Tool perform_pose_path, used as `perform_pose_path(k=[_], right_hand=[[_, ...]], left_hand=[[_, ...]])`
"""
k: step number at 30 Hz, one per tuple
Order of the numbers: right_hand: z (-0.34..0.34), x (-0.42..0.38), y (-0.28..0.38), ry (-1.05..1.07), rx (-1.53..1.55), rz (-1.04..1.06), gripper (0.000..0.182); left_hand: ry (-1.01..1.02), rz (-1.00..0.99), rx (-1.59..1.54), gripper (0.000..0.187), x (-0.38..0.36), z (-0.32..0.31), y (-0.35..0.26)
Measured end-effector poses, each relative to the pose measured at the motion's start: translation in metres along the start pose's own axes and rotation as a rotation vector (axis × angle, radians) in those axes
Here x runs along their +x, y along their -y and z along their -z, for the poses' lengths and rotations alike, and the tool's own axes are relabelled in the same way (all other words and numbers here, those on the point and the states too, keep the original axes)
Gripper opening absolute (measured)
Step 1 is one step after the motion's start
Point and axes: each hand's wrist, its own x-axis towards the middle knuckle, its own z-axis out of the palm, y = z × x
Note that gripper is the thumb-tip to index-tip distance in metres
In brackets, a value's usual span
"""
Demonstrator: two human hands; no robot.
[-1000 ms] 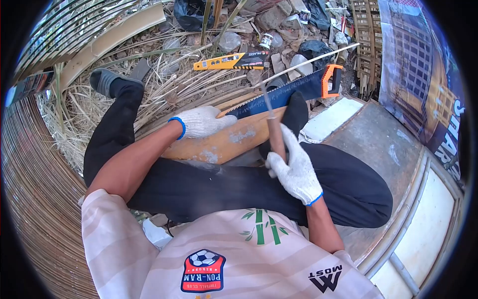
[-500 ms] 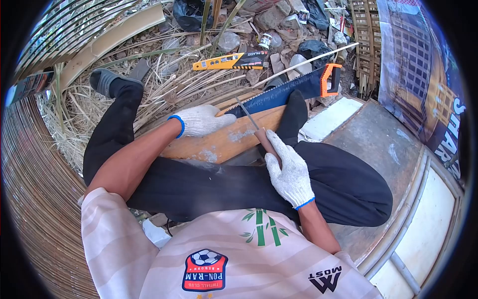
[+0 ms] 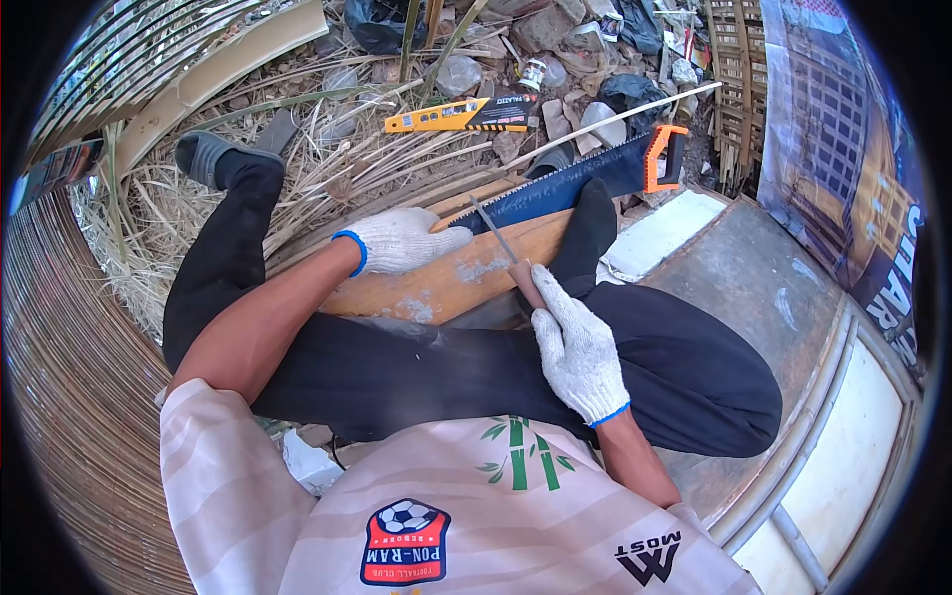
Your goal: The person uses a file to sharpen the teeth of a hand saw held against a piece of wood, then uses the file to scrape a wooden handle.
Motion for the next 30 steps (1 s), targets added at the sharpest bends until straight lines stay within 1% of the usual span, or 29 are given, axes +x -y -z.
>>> perform_pose_path(k=[3,6,8,11,14,16,18,20,21,23,24,26,27,30], right_hand=[[0.001,0.002,0.0,-0.004,0.016,-0.001,0.051],[0.001,0.001,0.0,0.0,0.045,-0.009,0.051],[0.003,0.002,0.0,0.009,0.067,-0.021,0.052],[0.006,0.004,0.001,0.059,0.056,-0.058,0.052],[0.004,0.004,0.0,0.136,0.152,-0.139,0.054],[-0.005,0.01,-0.004,0.113,0.178,-0.087,0.056],[-0.013,0.024,-0.001,0.138,0.126,-0.08,0.057],[-0.015,0.05,0.015,0.227,-0.016,-0.123,0.058],[-0.018,0.059,0.016,0.234,-0.026,-0.122,0.057],[-0.023,0.065,0.014,0.254,-0.049,-0.132,0.056],[-0.021,0.067,0.013,0.221,0.041,-0.123,0.056],[-0.017,0.064,0.009,0.171,0.219,-0.113,0.055],[-0.015,0.059,0.009,0.139,0.212,-0.107,0.054],[-0.011,0.034,0.01,0.083,0.188,-0.084,0.053]], left_hand=[[-0.046,0.018,0.027,0.098,0.003,-0.003,0.002],[0.01,0.024,0.003,0.097,0.001,0.001,-0.001],[0.002,0.025,0.001,0.096,-0.001,0.002,-0.002],[-0.011,0.008,-0.019,0.093,0.002,-0.003,0.002],[-0.033,-0.006,-0.032,0.087,0.003,-0.004,0.002],[-0.064,-0.016,-0.038,0.083,0.001,-0.008,0.004],[-0.104,-0.047,-0.033,0.079,0.003,-0.013,0.007],[-0.064,-0.05,-0.03,0.077,-0.003,-0.011,-0.002],[-0.068,-0.052,-0.026,0.076,-0.005,-0.003,-0.005],[-0.093,-0.063,-0.042,0.076,0.001,-0.013,0.006],[-0.113,-0.074,-0.05,0.076,0.001,-0.009,0.003],[-0.07,-0.055,-0.052,0.077,0.0,-0.005,0.002],[-0.046,-0.042,-0.055,0.077,-0.002,-0.004,0.001],[-0.124,-0.12,-0.056,0.08,0.005,-0.014,0.012]])
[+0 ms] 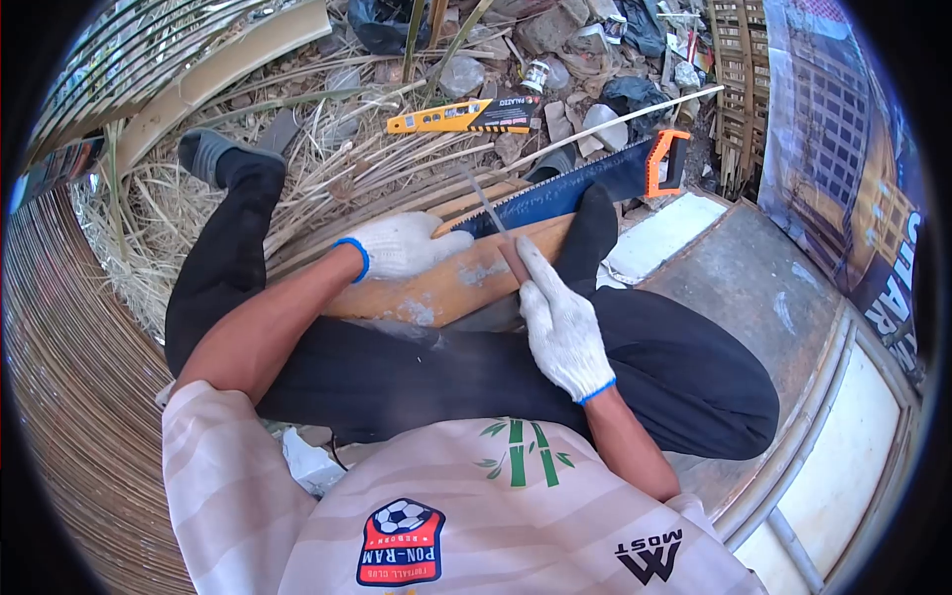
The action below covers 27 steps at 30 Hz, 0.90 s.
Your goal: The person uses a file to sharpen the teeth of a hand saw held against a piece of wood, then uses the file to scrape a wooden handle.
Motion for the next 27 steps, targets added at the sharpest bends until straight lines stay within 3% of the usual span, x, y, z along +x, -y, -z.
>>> perform_pose_path(k=[3,15,20,24,25,27], right_hand=[[0.003,-0.021,-0.006,-0.025,-0.023,-0.004,0.053],[0.0,-0.032,-0.017,0.013,0.007,-0.041,0.056],[-0.018,0.019,-0.006,-0.023,-0.086,0.071,0.055],[-0.012,0.038,-0.004,0.077,-0.117,-0.021,0.053],[-0.014,0.038,-0.01,0.001,0.032,0.1,0.053],[-0.01,0.03,-0.009,0.025,0.059,-0.011,0.053]], left_hand=[[0.09,0.06,0.011,0.083,0.002,0.005,-0.004],[0.077,0.096,0.033,0.085,-0.004,0.008,-0.012],[0.06,0.059,0.006,0.082,0.0,0.002,-0.006],[0.064,0.086,0.051,0.082,-0.006,0.01,-0.017],[-0.016,0.005,0.057,0.083,-0.003,0.003,-0.009],[-0.009,0.036,0.088,0.085,0.004,0.005,0.0]])
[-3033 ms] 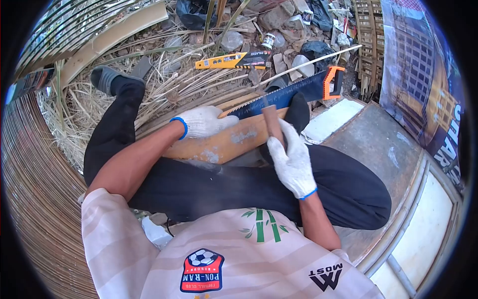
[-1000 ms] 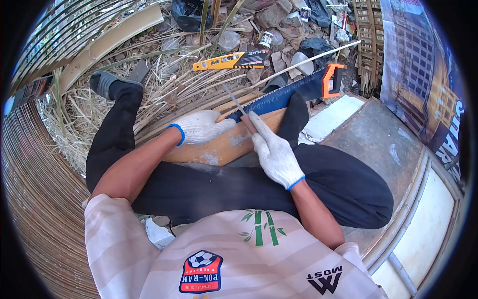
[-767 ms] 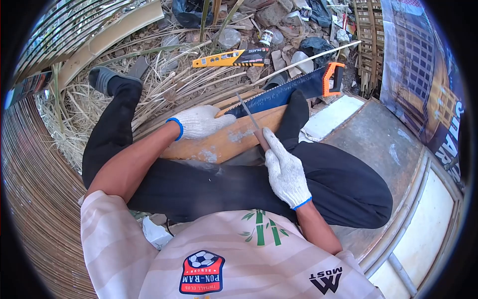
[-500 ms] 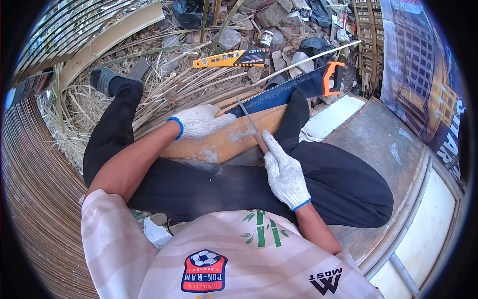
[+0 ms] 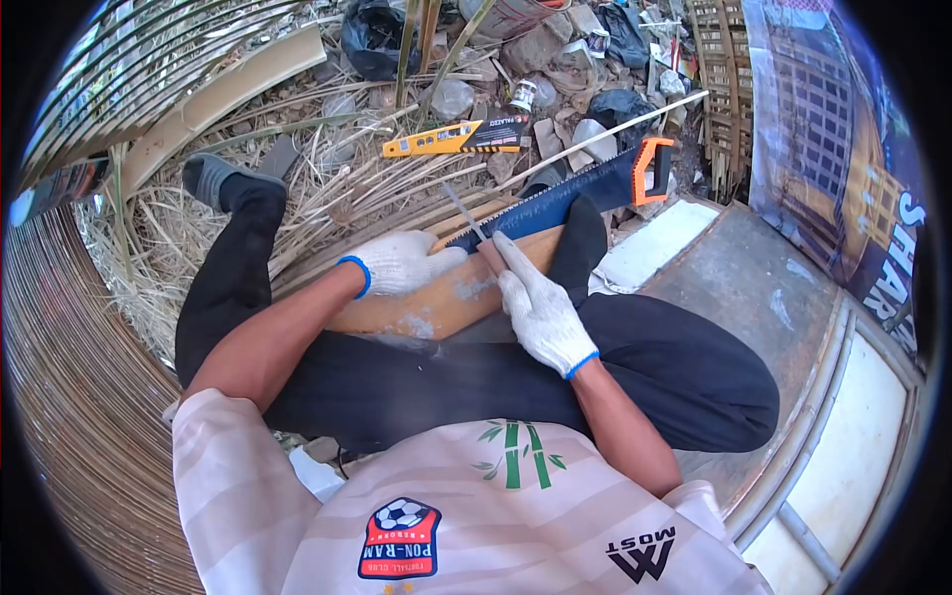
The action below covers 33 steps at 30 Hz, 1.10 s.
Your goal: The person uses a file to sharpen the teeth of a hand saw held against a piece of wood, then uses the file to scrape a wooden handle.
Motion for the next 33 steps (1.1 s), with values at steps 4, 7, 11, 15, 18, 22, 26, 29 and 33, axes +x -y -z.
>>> perform_pose_path(k=[4,7,11,15,18,22,26,29,33], right_hand=[[0.005,-0.039,0.008,0.002,-0.043,-0.077,0.052],[0.007,-0.055,-0.001,-0.022,-0.092,-0.051,0.052],[0.004,-0.06,-0.004,-0.032,-0.121,-0.019,0.053],[0.008,-0.061,0.003,0.009,-0.133,-0.074,0.054],[-0.004,-0.06,-0.011,-0.075,-0.157,0.052,0.055],[-0.01,-0.016,0.01,0.049,-0.257,-0.075,0.056],[-0.008,-0.001,0.0,0.007,-0.176,0.031,0.056],[0.0,-0.013,0.002,-0.06,-0.116,0.061,0.055],[0.0,-0.049,-0.007,-0.068,-0.122,0.03,0.056]], left_hand=[[0.077,0.023,-0.062,0.088,-0.007,-0.001,-0.004],[0.096,0.048,-0.052,0.086,-0.008,0.005,-0.014],[0.028,0.042,-0.039,0.086,-0.006,-0.001,-0.007],[0.093,0.048,-0.063,0.086,-0.012,0.006,-0.017],[0.03,0.039,-0.042,0.085,-0.011,0.0,-0.012],[0.064,0.039,-0.019,0.085,-0.012,-0.004,-0.014],[0.015,0.006,0.004,0.084,-0.007,-0.007,-0.005],[0.04,0.0,-0.043,0.083,-0.013,0.007,-0.015],[0.075,0.014,-0.062,0.084,-0.008,0.003,-0.011]])
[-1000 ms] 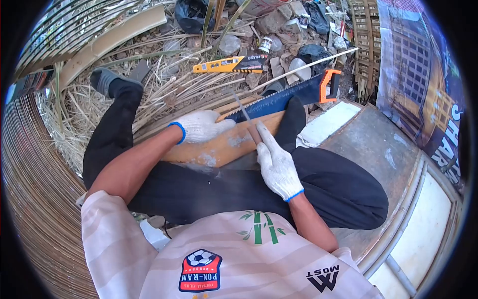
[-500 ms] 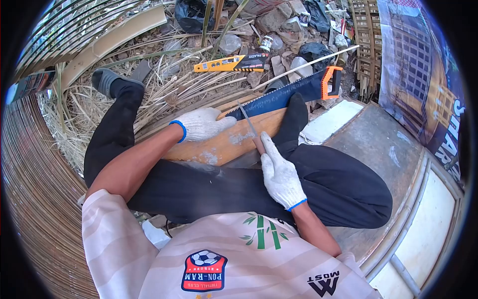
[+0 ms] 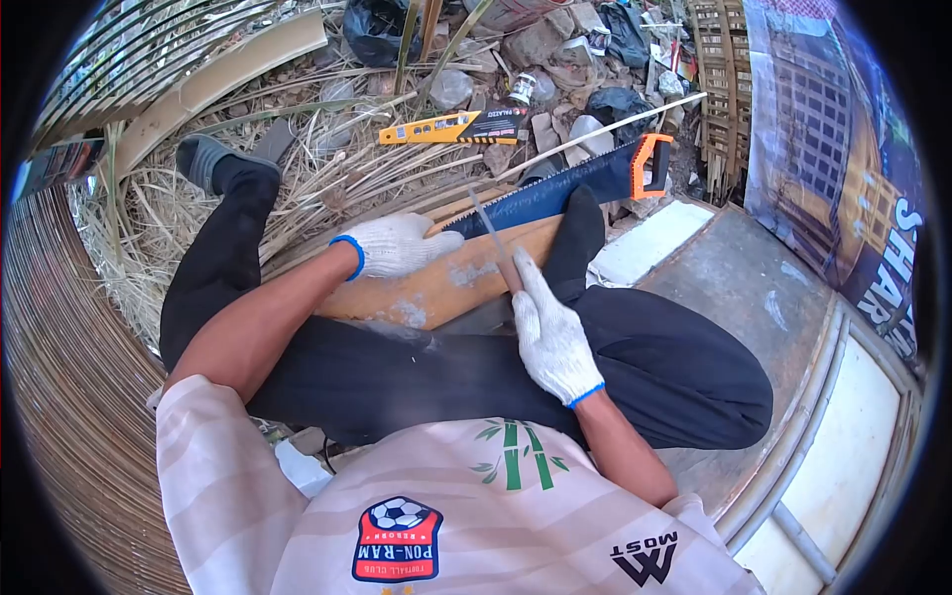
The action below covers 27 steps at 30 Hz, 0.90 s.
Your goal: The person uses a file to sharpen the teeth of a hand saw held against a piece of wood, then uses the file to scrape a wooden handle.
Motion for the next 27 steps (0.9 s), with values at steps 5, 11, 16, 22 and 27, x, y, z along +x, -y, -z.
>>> perform_pose_path(k=[5,11,16,22,27], right_hand=[[0.003,-0.009,0.003,0.078,-0.021,-0.063,0.056],[0.001,-0.012,0.002,0.059,-0.036,-0.038,0.057],[-0.027,0.034,-0.004,0.013,-0.06,0.04,0.057],[-0.017,0.05,-0.001,0.018,-0.01,0.06,0.058],[-0.004,0.003,0.0,-0.042,-0.003,0.021,0.057]], left_hand=[[-0.045,-0.013,0.024,0.087,0.004,-0.005,0.007],[-0.01,-0.002,-0.001,0.088,0.001,-0.003,0.004],[-0.053,-0.006,0.037,0.086,0.008,-0.006,0.009],[-0.071,-0.007,0.068,0.086,0.007,-0.005,0.009],[-0.034,-0.027,0.02,0.085,-0.002,-0.002,0.003]])
